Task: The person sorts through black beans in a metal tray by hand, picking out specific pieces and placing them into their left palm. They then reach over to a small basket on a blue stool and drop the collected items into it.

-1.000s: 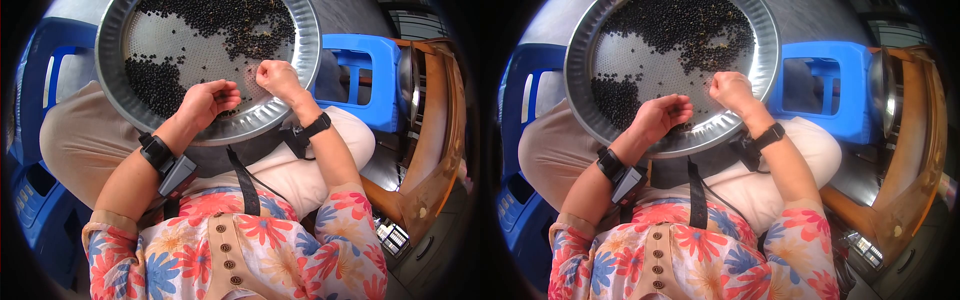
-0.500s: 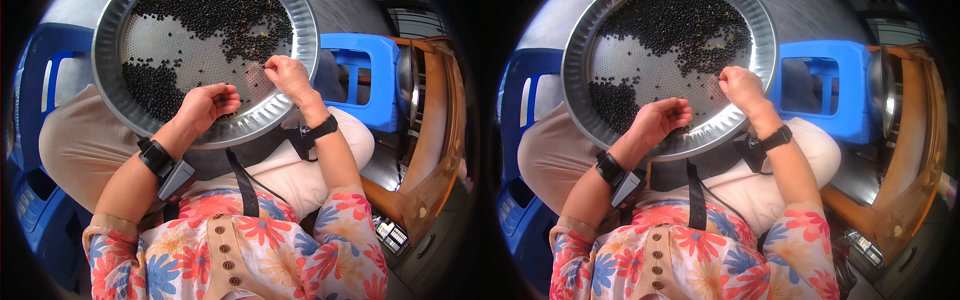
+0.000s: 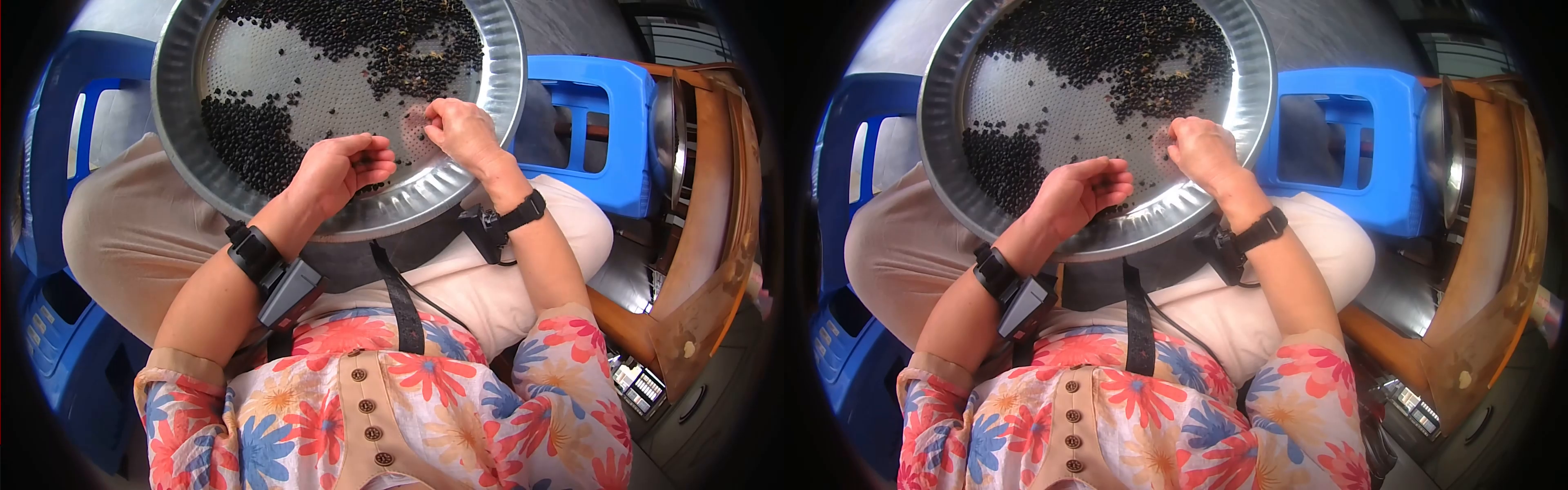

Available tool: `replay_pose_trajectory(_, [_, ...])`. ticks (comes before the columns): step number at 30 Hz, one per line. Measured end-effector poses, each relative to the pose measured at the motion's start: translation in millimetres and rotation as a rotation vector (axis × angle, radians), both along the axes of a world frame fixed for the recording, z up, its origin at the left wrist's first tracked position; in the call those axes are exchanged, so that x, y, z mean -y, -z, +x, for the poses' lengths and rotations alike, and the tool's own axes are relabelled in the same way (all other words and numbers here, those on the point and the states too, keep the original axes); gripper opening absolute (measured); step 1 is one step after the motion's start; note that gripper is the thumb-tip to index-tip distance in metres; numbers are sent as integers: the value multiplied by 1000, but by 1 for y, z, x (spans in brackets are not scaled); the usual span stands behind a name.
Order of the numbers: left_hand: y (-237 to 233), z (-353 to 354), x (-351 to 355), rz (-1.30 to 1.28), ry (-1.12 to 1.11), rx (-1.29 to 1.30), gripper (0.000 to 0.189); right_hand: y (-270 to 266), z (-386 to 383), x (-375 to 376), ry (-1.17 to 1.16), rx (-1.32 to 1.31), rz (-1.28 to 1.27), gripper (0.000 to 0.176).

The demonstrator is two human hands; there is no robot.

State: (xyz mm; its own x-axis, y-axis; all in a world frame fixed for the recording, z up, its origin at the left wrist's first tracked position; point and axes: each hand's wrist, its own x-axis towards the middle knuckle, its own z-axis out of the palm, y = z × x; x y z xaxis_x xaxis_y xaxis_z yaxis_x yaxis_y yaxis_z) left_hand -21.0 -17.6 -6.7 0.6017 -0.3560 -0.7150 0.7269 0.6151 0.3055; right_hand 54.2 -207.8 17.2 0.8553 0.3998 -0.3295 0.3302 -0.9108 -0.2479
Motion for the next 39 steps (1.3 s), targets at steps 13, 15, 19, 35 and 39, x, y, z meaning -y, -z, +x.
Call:
replay_pose_trajectory(13, [4, 0, 0, 5, 10, 11, 26, 13, 4, -1, -9, 105, 21, 11])
replay_pose_trajectory(15, [4, 0, 0, 3, 6, 7, 26, 10, 4, 1, 107, 12, 123, 12])
replay_pose_trajectory(19, [7, -1, 0, -31, 1, -9, 26, -7, -20, -17, 4, -31, 435, 14])
replay_pose_trajectory(35, [2, 2, -1, -30, -6, -33, 27, -1, -2, 12, 74, 87, 304, 11])
replay_pose_trajectory(39, [-1, 8, -8, -23, -70, -26, 27, 4, -1, 9, 63, 31, 261, 11])
